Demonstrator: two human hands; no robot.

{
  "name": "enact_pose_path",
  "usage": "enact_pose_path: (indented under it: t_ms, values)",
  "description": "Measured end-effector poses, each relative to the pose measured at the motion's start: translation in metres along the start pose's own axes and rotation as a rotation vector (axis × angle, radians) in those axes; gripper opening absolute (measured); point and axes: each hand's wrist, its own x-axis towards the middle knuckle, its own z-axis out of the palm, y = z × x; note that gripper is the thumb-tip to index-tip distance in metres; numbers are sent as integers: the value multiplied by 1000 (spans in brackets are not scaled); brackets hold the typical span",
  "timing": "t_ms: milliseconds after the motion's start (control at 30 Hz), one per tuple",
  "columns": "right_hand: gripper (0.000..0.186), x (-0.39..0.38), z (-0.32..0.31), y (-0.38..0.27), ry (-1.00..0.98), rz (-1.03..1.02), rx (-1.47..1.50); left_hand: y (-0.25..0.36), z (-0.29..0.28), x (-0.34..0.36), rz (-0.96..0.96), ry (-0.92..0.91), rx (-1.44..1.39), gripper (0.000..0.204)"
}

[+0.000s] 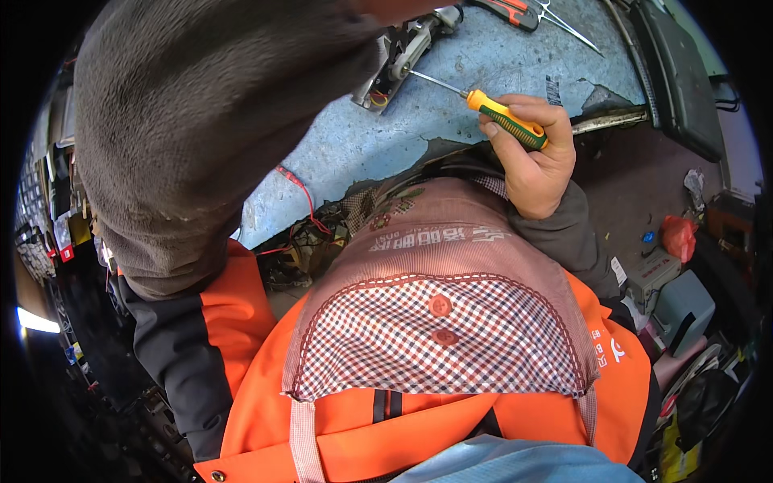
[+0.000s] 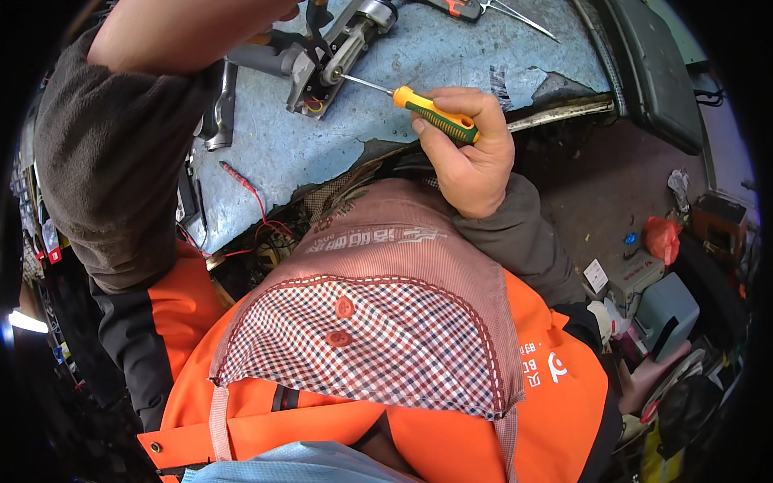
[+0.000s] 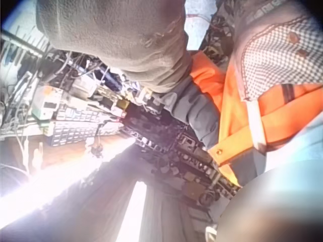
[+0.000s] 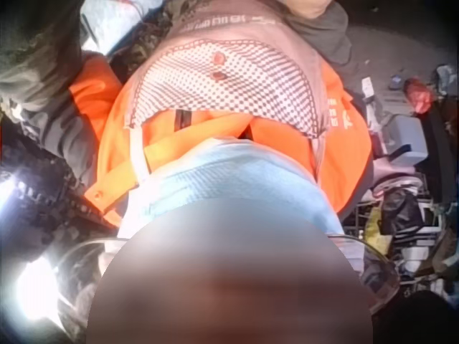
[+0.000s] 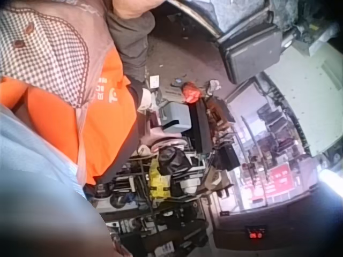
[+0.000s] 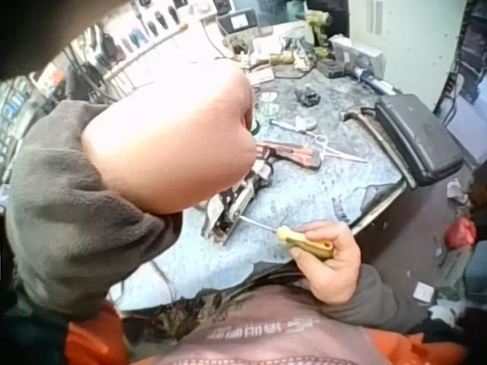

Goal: The person is repairing an electronic device, likely a motor or actuator, in a workshop. They use a screwdriver to adjust internal components and a multimeter to test electrical connections.

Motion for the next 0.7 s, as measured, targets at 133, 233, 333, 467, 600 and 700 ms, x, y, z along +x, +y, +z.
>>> enact_pose_path:
  t_ms: [133, 233, 333, 467, 600, 700]
  values:
    - [35, -2, 5, -2, -51, -2, 4, -9, 18, -10, 98, 153, 98, 9]
    - [34, -4, 7, -1, -53, -12, 20, -16, 49, -16, 241, 404, 233, 7]
    - [35, -4, 6, 3, -44, -32, -10, -8, 67, -23, 269, 588, 408, 6]
    - [34, -6, -2, 11, -16, -29, -33, -5, 83, -18, 184, 460, 457, 9]
    - [33, -1, -2, 0, -98, -42, -40, -40, 99, -62, 95, 199, 388, 15]
    - [33, -2, -13, 12, -13, -44, -131, -2, 70, -5, 200, 210, 229, 7]
